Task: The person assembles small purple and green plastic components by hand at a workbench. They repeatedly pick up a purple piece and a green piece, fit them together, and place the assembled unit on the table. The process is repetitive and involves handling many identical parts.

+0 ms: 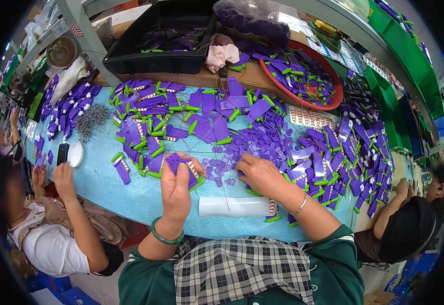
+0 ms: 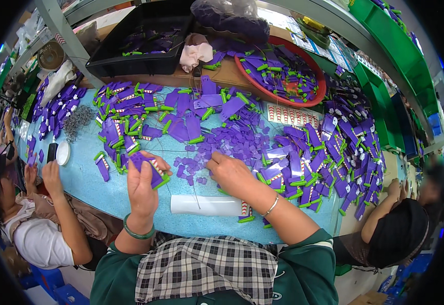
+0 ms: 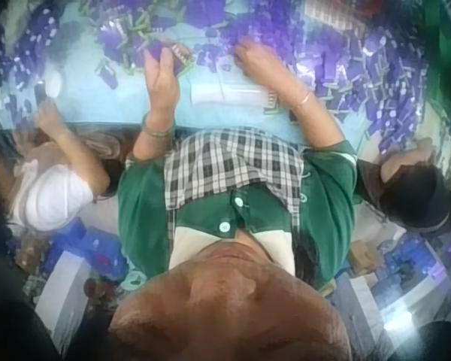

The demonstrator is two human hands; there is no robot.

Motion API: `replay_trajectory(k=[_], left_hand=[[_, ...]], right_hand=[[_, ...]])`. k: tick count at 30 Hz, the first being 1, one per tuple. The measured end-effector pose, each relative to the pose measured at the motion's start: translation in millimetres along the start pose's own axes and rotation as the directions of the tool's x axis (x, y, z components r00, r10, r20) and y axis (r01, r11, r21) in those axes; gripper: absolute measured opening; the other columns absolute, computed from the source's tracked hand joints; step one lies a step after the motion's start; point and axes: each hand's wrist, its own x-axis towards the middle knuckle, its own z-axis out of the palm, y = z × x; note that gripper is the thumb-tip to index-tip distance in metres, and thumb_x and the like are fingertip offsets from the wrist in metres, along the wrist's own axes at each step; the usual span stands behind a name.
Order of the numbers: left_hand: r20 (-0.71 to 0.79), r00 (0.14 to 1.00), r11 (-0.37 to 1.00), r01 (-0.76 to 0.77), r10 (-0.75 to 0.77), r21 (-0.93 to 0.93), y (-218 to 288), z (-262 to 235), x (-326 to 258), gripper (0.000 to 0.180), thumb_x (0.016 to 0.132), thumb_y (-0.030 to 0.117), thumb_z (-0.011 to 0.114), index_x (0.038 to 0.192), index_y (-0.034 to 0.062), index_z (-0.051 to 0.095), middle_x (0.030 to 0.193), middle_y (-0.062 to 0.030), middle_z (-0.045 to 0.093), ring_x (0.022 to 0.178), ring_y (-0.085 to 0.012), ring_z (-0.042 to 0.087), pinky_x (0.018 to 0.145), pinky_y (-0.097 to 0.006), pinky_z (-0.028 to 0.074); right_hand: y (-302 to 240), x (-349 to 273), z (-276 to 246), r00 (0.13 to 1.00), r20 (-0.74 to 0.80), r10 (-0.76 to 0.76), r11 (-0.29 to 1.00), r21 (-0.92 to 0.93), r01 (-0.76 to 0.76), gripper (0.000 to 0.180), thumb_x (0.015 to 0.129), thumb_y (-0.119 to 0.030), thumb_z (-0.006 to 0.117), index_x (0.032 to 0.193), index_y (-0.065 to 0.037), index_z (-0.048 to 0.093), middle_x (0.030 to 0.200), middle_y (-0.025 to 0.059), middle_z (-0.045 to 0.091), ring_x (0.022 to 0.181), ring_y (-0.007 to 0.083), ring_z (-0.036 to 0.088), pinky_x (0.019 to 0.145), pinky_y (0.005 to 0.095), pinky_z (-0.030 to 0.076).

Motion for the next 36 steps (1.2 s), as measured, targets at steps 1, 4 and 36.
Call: replay_trajectory(k=[1, 4, 36], left_hand=[[0.028, 1.000, 1.000, 0.013, -0.013, -0.012, -2, 1, 0, 0.018, 0.101, 0.020, 0.040, 0.111, 0.0060, 0.043, 0.089, -0.0101, 0.058, 0.084, -0.0193, 0.060, 0.075, -0.034, 0.052], [0.038, 0.997, 0.997, 0.068, -0.069, 0.019, -5, 9, -3, 0.017, 0.101, 0.019, 0.040, 0.110, 0.0049, 0.044, 0.088, -0.0096, 0.058, 0.081, -0.0191, 0.061, 0.075, -0.034, 0.052], [0.558, 0.698, 0.818, 0.070, -0.449, 0.571, -31, 59, -23, 0.023, 0.096, 0.021, 0.050, 0.097, 0.0003, 0.060, 0.072, -0.0073, 0.067, 0.064, -0.0151, 0.065, 0.062, -0.032, 0.052]], right_hand=[[1, 0, -1, 1.000, 0.015, 0.008, 1.000, 0.016, -0.008, 0.018, 0.072, -0.007, 0.070, 0.087, -0.003, 0.060, 0.086, 0.0104, 0.055, 0.079, 0.0307, 0.060, 0.068, 0.0408, 0.051], [2, -3, -10, 0.999, -0.031, -0.018, 0.996, 0.081, 0.021, 0.020, 0.073, -0.003, 0.069, 0.092, -0.002, 0.061, 0.083, 0.0103, 0.057, 0.076, 0.0263, 0.064, 0.064, 0.0361, 0.053], [-29, -65, -40, 0.934, -0.111, 0.341, 0.774, 0.597, -0.211, 0.014, 0.082, -0.013, 0.068, 0.082, 0.000, 0.062, 0.073, 0.0091, 0.059, 0.061, 0.0179, 0.057, 0.056, 0.0303, 0.045]])
